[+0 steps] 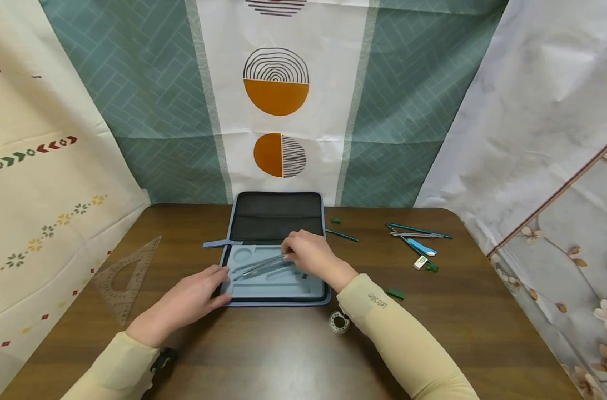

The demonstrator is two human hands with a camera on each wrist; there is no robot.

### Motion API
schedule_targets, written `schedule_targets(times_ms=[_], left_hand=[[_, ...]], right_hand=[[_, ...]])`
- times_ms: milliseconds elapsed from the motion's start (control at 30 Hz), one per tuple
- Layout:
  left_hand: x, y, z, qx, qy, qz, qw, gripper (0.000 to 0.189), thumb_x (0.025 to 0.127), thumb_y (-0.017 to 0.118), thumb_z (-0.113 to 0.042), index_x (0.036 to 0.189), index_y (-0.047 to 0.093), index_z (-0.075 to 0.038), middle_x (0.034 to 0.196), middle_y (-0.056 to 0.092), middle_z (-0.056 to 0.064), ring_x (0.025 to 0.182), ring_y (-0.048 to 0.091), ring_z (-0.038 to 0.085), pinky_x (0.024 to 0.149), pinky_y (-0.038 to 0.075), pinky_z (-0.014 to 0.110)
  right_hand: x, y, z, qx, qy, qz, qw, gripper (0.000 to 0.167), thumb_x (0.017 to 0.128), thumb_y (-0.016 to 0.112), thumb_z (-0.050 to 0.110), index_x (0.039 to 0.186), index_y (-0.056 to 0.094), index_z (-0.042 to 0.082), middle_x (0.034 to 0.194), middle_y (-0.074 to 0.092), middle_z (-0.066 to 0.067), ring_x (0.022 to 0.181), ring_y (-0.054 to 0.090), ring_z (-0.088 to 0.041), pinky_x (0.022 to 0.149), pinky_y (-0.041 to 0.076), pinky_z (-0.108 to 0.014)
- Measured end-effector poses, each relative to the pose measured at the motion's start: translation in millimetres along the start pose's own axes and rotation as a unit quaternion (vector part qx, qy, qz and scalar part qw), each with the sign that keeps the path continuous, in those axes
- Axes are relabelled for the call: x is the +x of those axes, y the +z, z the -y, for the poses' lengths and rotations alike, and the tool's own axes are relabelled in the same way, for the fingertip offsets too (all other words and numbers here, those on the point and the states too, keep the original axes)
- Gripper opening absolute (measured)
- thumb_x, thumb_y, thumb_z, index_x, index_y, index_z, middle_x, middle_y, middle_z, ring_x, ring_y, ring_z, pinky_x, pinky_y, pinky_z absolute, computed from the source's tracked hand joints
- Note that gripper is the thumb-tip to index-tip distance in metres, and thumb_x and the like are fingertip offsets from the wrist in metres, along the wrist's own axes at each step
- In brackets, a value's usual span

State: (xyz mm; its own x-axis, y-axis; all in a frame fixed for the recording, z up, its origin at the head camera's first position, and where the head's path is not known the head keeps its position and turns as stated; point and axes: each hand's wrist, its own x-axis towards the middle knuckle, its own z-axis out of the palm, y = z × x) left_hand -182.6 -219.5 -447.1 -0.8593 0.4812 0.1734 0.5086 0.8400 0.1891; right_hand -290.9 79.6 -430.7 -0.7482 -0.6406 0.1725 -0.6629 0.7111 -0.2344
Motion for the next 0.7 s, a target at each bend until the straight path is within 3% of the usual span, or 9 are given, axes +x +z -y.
schedule_targets(times_ms=[300, 700], left_hand=[[0.8, 1.9, 0.1, -0.004, -0.009, 0.004, 0.9999, 0.027, 0.097, 0.089, -0.022, 0.105, 0.068, -0.007, 0.098, 0.058, 0.001, 0.074, 0.05, 0.012, 0.065, 0.048, 0.03], [1.1, 3.3, 0.8, -0.001, 0.005, -0.01, 0.9999, 0.028, 0.097, 0.089, -0.021, 0.103, 0.066, -0.007, 0.102, 0.059, 0.003, 0.074, 0.05, 0.012, 0.065, 0.049, 0.031]], right_hand=[[3.0, 8, 11, 0.002, -0.004, 0.015, 0.9999, 0.013, 0.102, 0.082, 0.022, 0.114, 0.082, 0.017, 0.111, 0.074, 0.003, 0.105, 0.069, -0.02, 0.085, 0.059, -0.041], [2.4, 9, 12, -0.002, -0.013, 0.038, 0.9992, 0.008, 0.101, 0.084, 0.019, 0.109, 0.082, 0.018, 0.109, 0.074, 0.002, 0.097, 0.07, -0.018, 0.083, 0.058, -0.039]])
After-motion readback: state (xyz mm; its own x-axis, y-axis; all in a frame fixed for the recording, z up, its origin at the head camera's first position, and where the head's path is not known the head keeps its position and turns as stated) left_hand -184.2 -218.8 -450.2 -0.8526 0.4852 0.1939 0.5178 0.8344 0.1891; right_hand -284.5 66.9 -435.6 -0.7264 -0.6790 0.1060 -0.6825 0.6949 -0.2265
